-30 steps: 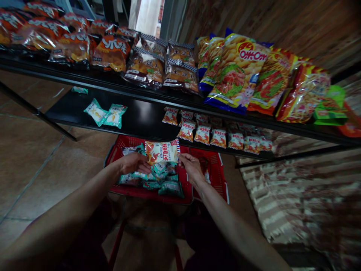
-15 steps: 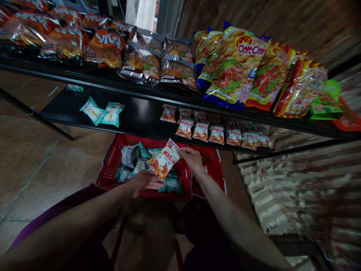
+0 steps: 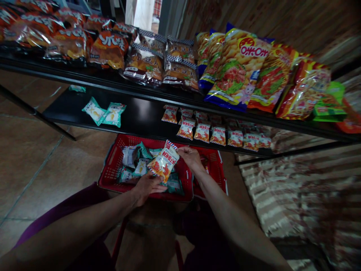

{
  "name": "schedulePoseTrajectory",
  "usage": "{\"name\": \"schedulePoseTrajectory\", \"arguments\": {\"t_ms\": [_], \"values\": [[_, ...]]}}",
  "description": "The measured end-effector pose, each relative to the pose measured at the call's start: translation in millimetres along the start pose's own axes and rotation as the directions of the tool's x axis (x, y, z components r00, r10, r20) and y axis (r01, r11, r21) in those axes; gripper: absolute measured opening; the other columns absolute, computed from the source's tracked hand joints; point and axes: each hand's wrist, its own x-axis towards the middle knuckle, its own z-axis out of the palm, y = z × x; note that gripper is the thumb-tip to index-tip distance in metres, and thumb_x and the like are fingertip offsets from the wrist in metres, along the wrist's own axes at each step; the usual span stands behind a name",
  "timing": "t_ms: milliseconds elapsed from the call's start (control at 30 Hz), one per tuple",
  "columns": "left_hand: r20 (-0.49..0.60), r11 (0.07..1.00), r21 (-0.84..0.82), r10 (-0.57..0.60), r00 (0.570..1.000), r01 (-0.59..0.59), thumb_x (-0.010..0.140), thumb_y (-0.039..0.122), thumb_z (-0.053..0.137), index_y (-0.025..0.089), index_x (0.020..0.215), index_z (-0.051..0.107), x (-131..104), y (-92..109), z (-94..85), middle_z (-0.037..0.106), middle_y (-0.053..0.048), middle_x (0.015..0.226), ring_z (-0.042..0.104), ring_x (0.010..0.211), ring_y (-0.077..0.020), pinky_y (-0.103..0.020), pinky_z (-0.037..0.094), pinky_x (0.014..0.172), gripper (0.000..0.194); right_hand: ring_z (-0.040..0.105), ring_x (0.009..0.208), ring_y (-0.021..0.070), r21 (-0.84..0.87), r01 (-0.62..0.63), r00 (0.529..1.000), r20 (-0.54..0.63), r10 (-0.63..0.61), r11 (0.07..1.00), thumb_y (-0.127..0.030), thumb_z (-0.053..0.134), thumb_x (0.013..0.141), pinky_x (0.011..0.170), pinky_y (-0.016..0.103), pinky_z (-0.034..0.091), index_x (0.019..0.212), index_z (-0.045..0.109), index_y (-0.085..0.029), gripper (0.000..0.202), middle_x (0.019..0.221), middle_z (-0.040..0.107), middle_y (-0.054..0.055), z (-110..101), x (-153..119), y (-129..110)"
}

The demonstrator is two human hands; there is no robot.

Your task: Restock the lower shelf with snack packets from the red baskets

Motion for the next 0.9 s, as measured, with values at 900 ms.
{"name": "schedulePoseTrajectory", "arguments": {"t_ms": [900], "values": [[-0.047,0.990,0.096,0.105,0.993,-0.100,0.082,0.010,0.060,0.014,0.079,0.055,-2,27,-0.1,0.072,-0.006,0.077,0.071,0.072,-0.0180,-0.029,0.057,0.075,0.007,0.064,0.086,0.0200,-0.029,0.086,0.994,-0.069,-0.087,0.996,-0.041,0.062,0.072,0.082,0.034,0.049,0.083,0.072,-0.020,0.025,0.088,0.072,0.005,-12,2,0]]}}
